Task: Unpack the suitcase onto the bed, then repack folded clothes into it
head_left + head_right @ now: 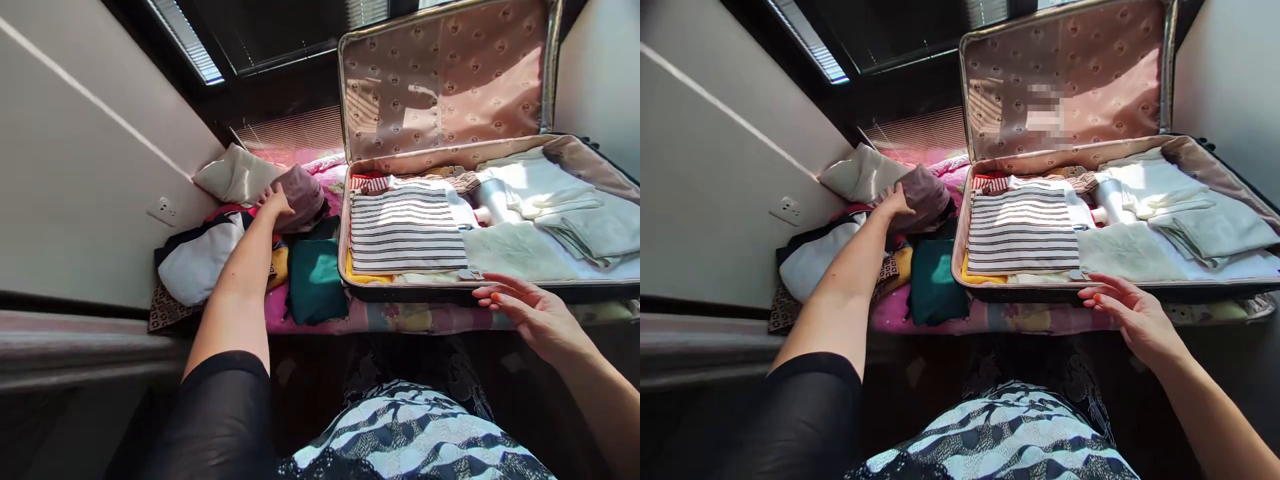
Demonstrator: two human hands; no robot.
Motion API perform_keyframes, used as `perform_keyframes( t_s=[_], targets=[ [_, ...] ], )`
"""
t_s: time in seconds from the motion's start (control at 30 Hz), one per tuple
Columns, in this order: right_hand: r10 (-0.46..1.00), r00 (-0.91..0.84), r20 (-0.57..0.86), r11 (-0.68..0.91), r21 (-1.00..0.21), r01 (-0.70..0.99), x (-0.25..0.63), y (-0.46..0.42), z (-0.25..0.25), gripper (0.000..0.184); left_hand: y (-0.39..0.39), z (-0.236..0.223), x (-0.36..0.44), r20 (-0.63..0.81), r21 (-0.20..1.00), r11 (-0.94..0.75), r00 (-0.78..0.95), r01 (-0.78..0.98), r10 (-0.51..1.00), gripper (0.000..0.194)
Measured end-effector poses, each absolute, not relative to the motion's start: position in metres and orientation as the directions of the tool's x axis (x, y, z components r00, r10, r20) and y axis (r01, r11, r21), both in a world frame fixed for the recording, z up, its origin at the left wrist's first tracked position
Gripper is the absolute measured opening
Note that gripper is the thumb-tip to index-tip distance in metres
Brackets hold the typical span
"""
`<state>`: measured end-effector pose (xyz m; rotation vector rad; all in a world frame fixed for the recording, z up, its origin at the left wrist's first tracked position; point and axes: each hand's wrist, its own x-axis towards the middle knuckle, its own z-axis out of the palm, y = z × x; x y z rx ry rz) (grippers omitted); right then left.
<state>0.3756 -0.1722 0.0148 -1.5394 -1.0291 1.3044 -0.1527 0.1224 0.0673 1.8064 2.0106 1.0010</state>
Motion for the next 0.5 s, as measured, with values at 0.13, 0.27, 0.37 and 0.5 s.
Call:
perform_keyframes(
  t_s=[0.13, 0.27, 0.37, 0.5],
  targets=[
    [0.966, 0.134, -0.221, -0.247, -0.941, 0.23, 0.394, -0.166, 0.026, 0.037, 0.07, 0.032, -0.049, 0.243, 0.366, -0.289, 0.209, 0.885, 0.947, 0.074],
    [0.996, -0.09, -0.027, 0.018, -0.885, 0.466, 0.398, -0.13, 0.034, 0.048, 0.001, 0.022, 0.022, -0.064, 0.2, -0.714, 0.736, 0.671, 0.674, 0.082],
    [0.926, -0.365, 0.099, 0.342, -0.633, 0.695, 0.39, -0.088, 0.027, 0.048, -0.025, 0.02, 0.034, -0.207, 0.118, -0.736, 0.741, 0.667, 0.639, 0.096],
    [0.808, -0.589, 0.016, 0.576, -0.235, 0.783, 0.372, -0.046, 0.015, 0.058, -0.028, 0.022, 0.029, -0.215, 0.047, -0.702, 0.694, 0.71, 0.687, 0.093]
  ],
)
